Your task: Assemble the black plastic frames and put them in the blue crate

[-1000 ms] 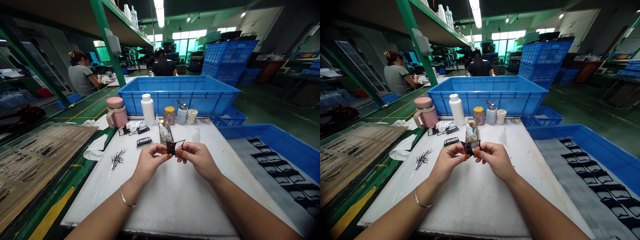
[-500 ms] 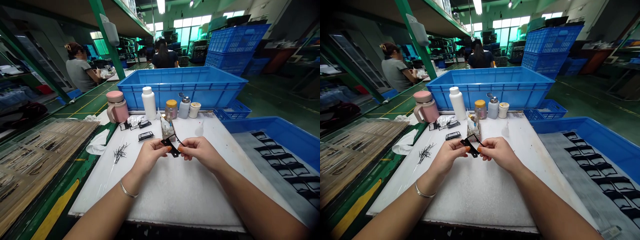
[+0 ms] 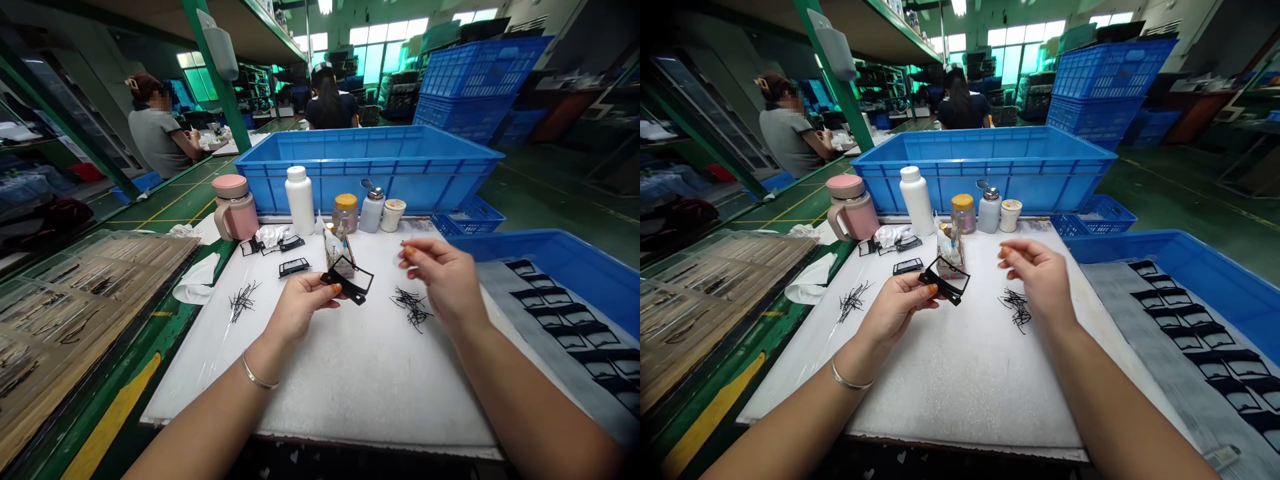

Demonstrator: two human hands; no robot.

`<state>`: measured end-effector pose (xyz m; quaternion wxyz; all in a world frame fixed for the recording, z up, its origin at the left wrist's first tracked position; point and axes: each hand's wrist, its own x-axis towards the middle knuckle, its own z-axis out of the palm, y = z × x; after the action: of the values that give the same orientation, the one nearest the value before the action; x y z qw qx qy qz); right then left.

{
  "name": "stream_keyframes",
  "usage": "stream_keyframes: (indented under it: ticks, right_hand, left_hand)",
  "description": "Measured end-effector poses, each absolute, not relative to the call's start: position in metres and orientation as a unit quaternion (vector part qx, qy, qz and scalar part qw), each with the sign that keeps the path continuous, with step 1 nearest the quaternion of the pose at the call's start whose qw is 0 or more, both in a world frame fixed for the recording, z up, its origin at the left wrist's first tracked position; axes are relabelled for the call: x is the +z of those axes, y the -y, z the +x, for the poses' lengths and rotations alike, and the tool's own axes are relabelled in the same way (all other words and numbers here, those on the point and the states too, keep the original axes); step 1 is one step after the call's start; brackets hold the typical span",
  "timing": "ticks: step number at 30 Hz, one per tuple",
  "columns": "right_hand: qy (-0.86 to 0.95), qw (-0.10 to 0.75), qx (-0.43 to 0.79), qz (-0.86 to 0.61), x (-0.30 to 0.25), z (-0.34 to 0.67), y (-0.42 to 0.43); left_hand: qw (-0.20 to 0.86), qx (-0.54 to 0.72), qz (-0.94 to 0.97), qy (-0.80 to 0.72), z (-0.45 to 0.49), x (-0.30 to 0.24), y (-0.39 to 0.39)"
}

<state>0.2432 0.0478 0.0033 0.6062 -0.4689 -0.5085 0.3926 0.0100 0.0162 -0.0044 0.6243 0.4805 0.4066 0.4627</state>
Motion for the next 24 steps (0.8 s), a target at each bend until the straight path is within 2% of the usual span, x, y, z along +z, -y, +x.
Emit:
stream_keyframes:
  ticks: [2, 5, 16, 20, 24]
  right_hand:
    - [0.497, 0.644, 0.295, -0.501, 0.002, 0.258, -0.059]
    - [0.532, 0.622, 0.212, -0.533, -0.007, 0.276, -0.076]
    - [0.609, 0.394, 0.219, -0.653, -0.045, 0.270, -0.104]
    - [0.590, 0.430, 0.239, -0.641, -0.045, 0.266, -0.102]
    - [0.561, 0.529, 0.278, -0.572, -0.029, 0.258, -0.089]
  left_hand:
    - [0.637, 0.470, 0.461, -0.401, 0.010, -0.004, -0.016]
    - [0.660, 0.474, 0.436, -0.388, 0.010, -0.004, -0.016]
    - [0.719, 0.468, 0.392, -0.333, 0.010, -0.005, -0.015]
    - [0.724, 0.466, 0.388, -0.329, 0.011, -0.005, -0.014]
    - [0.724, 0.474, 0.378, -0.329, 0.011, -0.005, -0.014]
